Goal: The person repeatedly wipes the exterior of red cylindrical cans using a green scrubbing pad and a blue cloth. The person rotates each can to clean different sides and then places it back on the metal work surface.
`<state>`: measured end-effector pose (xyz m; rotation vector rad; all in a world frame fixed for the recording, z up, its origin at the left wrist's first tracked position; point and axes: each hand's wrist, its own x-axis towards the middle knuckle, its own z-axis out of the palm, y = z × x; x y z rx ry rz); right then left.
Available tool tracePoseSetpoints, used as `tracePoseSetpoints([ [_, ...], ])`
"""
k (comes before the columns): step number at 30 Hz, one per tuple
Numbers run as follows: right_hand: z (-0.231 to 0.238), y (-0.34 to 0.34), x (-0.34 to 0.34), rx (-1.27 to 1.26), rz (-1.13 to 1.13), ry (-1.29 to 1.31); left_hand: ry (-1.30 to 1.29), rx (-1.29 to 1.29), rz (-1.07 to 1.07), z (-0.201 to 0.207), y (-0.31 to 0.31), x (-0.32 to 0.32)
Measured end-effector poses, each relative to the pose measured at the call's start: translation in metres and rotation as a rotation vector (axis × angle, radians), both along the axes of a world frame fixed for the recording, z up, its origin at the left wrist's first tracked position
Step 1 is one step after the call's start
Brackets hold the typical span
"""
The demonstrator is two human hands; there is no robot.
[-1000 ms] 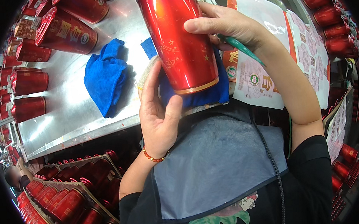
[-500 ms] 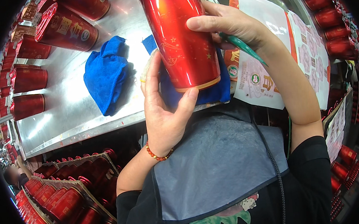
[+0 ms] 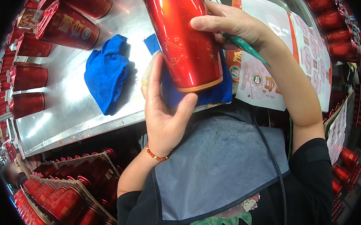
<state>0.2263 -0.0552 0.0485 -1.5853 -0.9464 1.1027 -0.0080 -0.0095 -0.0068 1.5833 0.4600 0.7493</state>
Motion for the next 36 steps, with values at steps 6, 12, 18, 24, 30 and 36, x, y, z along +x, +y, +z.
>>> tracePoseSetpoints([
  [6,0.000,0.000,0.003,-0.013,0.010,-0.006,0.130,0.840,0.058,-0.004,-0.002,-0.039],
  [12,0.006,0.000,0.000,-0.032,0.012,0.002,0.005,0.976,0.109,-0.013,-0.006,-0.029],
  [18,0.010,-0.001,0.004,-0.069,0.037,0.019,-0.028,1.111,0.083,-0.005,0.001,-0.018],
  [24,0.013,-0.001,0.003,-0.080,0.039,0.034,-0.138,1.213,0.098,-0.006,-0.003,0.003],
  [30,0.001,0.000,0.003,-0.016,-0.001,0.014,0.006,1.102,0.032,-0.005,-0.004,-0.020],
  [36,0.001,0.002,0.003,-0.026,0.008,0.006,-0.049,1.132,0.068,-0.001,-0.004,-0.014],
])
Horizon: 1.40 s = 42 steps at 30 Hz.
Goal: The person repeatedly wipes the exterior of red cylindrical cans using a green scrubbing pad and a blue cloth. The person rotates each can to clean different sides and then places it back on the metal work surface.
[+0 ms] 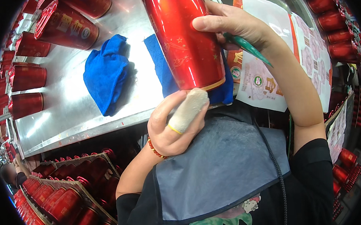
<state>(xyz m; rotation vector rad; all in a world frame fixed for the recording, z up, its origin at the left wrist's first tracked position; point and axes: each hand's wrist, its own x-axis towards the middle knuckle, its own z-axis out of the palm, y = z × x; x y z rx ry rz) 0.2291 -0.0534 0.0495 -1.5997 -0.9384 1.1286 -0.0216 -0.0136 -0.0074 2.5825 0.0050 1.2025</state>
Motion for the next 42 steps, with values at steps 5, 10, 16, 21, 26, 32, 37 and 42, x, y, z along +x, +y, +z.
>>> tracePoseSetpoints([
  [5,-0.004,-0.001,0.000,0.006,-0.011,0.014,-0.041,0.065,-0.014,-0.001,-0.003,0.012],
  [10,0.004,-0.002,-0.002,0.007,0.000,0.025,0.041,-0.089,0.097,0.001,0.001,-0.007],
  [16,-0.003,0.000,0.000,0.026,-0.005,0.034,0.025,-0.024,0.010,0.008,-0.001,0.003],
  [21,0.001,0.000,0.000,0.036,0.005,0.018,0.001,0.019,-0.010,0.015,-0.002,0.011],
  [26,0.001,-0.003,-0.001,0.040,-0.007,0.025,0.032,-0.073,0.050,0.013,-0.001,-0.004],
  [32,-0.005,-0.002,-0.001,0.053,-0.022,0.010,-0.026,0.047,0.008,0.021,-0.001,0.014],
  [37,0.006,-0.003,0.000,-0.030,0.002,-0.011,-0.059,0.087,-0.026,0.023,-0.001,0.029],
  [42,-0.003,0.002,0.003,0.041,0.062,-0.083,-0.050,0.057,0.129,0.020,0.000,0.034],
])
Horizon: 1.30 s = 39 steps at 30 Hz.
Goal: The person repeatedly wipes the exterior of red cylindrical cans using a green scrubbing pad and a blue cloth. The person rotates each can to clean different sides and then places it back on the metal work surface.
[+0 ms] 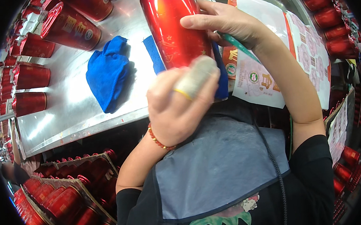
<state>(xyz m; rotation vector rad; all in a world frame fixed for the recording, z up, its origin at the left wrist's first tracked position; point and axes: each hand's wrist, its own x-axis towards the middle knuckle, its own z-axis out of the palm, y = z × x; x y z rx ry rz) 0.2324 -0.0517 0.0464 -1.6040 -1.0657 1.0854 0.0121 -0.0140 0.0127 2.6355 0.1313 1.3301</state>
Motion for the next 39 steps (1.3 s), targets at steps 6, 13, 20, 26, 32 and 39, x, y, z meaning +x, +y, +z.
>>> tracePoseSetpoints([
  [6,0.013,-0.016,0.017,0.009,-0.060,0.094,-0.084,-0.570,0.022,-0.018,0.012,-0.016],
  [13,-0.020,0.014,0.038,0.010,0.038,0.325,0.000,-0.414,0.023,-0.019,0.000,-0.035],
  [20,-0.009,0.021,0.030,0.003,0.008,0.170,-0.005,-0.120,-0.116,-0.017,0.007,-0.035],
  [26,0.017,0.035,0.015,-0.038,0.020,-0.017,0.048,0.081,-0.171,0.002,0.003,-0.012],
  [32,0.031,0.026,0.018,-0.098,0.013,-0.218,0.079,0.040,-0.028,0.002,0.001,0.000],
  [39,0.014,0.019,0.033,-0.040,0.003,0.114,-0.053,-0.560,0.045,-0.020,0.007,-0.015],
])
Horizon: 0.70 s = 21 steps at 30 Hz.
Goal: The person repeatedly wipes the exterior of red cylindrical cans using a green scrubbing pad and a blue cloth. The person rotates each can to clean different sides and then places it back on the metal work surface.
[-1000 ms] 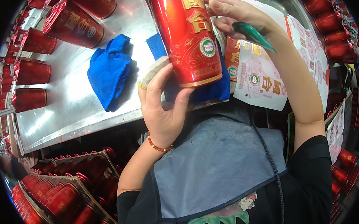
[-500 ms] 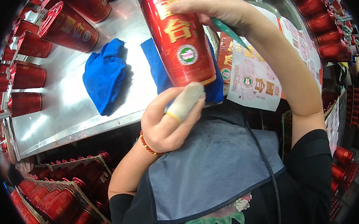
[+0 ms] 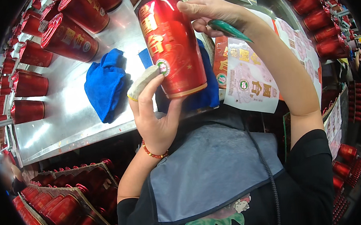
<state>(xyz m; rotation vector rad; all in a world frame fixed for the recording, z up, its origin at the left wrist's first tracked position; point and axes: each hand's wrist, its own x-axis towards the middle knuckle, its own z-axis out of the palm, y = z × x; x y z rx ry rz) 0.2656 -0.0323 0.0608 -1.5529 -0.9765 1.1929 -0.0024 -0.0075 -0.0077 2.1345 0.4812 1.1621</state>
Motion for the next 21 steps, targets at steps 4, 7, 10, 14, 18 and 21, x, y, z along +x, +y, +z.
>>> tracePoseSetpoints([
  [4,-0.020,0.006,0.003,0.029,0.044,0.148,0.028,0.063,-0.034,-0.013,-0.008,-0.017],
  [7,-0.027,0.009,0.002,0.042,0.058,0.201,0.018,0.306,-0.098,-0.001,-0.007,-0.019],
  [10,-0.020,0.010,0.000,0.033,0.036,0.116,0.031,0.480,-0.161,0.004,-0.002,-0.018],
  [14,0.002,0.012,-0.007,-0.019,-0.019,-0.098,0.010,0.649,-0.220,0.011,0.003,-0.002],
  [18,0.015,0.012,-0.020,-0.028,-0.051,-0.360,0.089,0.705,-0.298,0.026,-0.004,0.014],
  [21,0.014,0.015,-0.012,-0.063,0.015,-0.468,0.110,0.690,-0.233,0.026,0.002,0.017],
])
